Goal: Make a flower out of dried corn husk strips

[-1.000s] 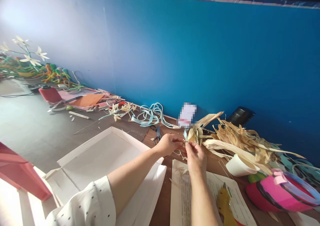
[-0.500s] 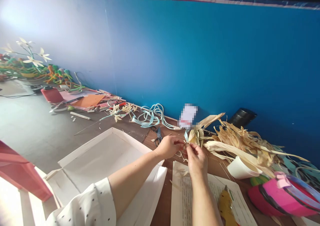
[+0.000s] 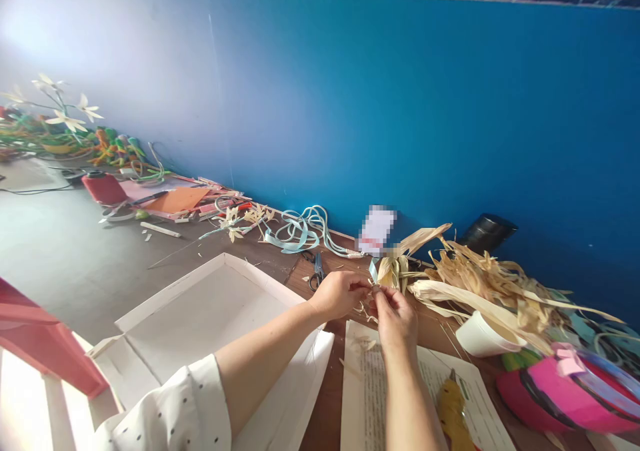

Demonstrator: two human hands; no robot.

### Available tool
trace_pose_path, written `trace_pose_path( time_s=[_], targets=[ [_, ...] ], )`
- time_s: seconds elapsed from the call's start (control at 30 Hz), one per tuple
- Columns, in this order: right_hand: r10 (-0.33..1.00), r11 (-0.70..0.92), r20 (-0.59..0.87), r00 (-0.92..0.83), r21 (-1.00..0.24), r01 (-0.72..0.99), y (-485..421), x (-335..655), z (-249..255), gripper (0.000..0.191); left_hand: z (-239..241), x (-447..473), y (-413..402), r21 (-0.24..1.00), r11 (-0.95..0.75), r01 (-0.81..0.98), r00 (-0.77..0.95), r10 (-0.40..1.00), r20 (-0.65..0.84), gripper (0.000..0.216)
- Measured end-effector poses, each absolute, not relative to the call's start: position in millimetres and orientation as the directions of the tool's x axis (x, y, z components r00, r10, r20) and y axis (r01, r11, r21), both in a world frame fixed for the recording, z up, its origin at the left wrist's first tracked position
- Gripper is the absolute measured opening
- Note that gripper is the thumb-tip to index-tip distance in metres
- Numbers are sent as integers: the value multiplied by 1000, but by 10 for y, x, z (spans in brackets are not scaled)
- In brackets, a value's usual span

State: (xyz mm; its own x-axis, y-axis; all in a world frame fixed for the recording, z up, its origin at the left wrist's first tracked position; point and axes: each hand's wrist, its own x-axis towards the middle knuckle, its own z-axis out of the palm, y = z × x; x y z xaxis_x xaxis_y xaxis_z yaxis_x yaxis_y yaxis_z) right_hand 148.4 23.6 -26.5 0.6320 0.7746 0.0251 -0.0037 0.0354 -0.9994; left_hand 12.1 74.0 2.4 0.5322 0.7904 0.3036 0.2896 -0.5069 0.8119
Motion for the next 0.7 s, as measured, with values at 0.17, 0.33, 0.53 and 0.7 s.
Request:
trace_pose_path(
  time_s=[0.17,0.33,0.53,0.7],
  targets=[
    [779,37,17,627,-999,-19,229,1491,-253,31,75,104,713,814,-509,280,551,780,298,22],
    [788,35,29,616,-999,2,217,1503,-261,32,44,129,744,874,-432,222,568,786,244,35],
    [794,19,50,605,-998,57,192,1485,-244,35,-6,149,782,917,-347,195,552,812,190,31],
    [794,10,39,607,-999,52,197,1482,-253,37,8,150,782,905,-359,227,554,812,183,27]
  ],
)
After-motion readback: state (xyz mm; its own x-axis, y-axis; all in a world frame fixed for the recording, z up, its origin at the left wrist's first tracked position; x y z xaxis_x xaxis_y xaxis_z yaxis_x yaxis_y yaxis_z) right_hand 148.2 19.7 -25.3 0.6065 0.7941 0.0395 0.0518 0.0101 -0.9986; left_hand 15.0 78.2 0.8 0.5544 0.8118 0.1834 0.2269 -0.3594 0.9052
